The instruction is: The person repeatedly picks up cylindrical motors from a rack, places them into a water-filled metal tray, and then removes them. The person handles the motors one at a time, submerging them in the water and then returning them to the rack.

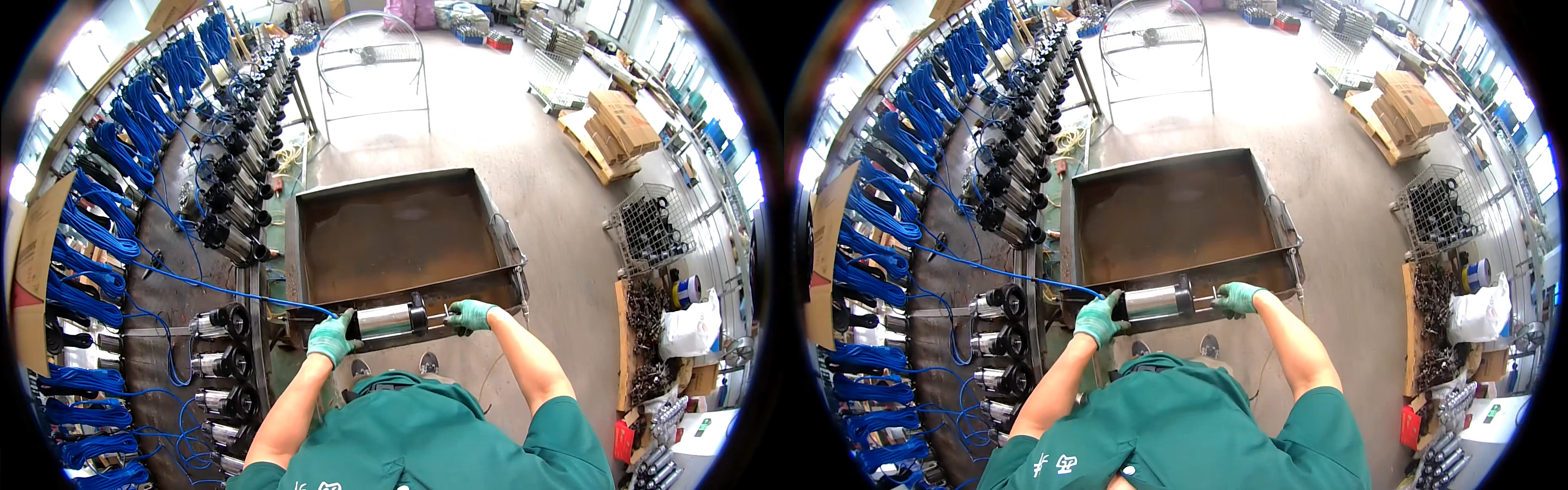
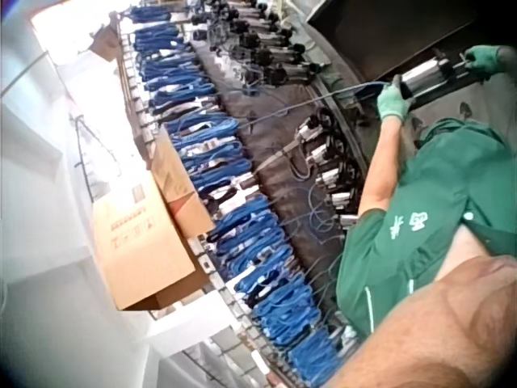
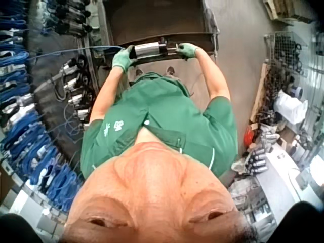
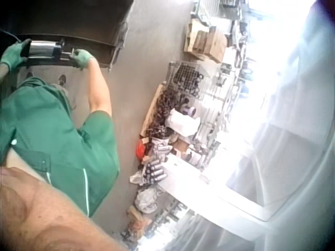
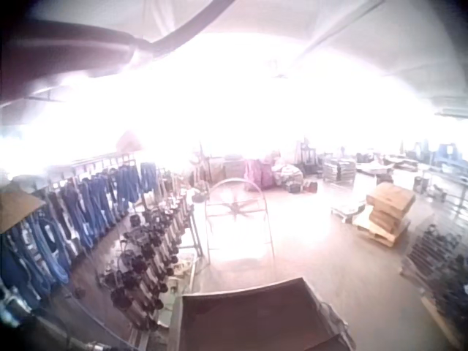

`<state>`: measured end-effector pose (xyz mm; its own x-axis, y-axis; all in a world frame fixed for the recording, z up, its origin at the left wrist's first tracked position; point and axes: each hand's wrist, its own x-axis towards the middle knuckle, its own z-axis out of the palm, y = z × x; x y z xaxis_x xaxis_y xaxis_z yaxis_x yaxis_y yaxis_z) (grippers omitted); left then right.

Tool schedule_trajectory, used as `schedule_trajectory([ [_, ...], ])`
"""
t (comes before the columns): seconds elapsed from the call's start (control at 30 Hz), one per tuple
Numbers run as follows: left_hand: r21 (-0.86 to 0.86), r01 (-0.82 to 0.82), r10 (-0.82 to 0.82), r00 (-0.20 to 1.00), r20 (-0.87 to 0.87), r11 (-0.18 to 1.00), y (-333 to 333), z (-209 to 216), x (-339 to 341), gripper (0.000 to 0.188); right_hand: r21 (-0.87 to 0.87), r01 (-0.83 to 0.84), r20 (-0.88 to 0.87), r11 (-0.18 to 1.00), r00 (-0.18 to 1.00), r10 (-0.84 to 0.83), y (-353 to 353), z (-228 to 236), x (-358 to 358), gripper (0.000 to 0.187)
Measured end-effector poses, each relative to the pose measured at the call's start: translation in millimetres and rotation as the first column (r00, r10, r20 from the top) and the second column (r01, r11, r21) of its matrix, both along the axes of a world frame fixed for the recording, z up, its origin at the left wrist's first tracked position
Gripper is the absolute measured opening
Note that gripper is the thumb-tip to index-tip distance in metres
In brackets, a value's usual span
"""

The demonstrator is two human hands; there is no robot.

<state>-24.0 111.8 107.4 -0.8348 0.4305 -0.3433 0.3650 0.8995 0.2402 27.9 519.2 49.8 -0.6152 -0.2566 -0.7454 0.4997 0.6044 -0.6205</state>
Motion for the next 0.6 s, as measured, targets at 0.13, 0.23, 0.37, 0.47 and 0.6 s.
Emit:
schedule_trajectory([
  [0.13, 0.027, -0.014, 0.014, 1.0, 0.017, 1.0, 0, 3, -1, 0.096, 0.283, -0.175, -0.304, 0.943, 0.916, 0.261, -8, -6, 3, 0.032],
  [0.23, 0.001, -0.016, 0.016, 1.0, 0.02, 1.0, 0, 3, 0, 0.095, 0.578, -0.021, -0.608, 0.816, 0.656, 0.448, -20, -23, 23, 0.01],
  [0.37, -0.013, -0.043, 0.044, 0.998, 0.054, 0.999, 3, 15, 3, 0.095, 0.675, -0.04, -0.476, 0.737, 0.74, 0.476, -31, -13, 18, 0.019],
  [0.47, -0.018, -0.077, 0.079, 0.993, 0.091, 0.997, 8, 22, 3, 0.092, 0.246, -0.028, -0.16, 0.969, 0.985, 0.069, -18, -20, 6, 0.046],
  [0.6, -0.016, -0.106, 0.107, 0.989, 0.102, 0.994, -2, 17, 5, 0.093, -0.1, 0.336, 0.263, 0.937, 0.917, -0.301, -16, 8, 0, 0.037],
])
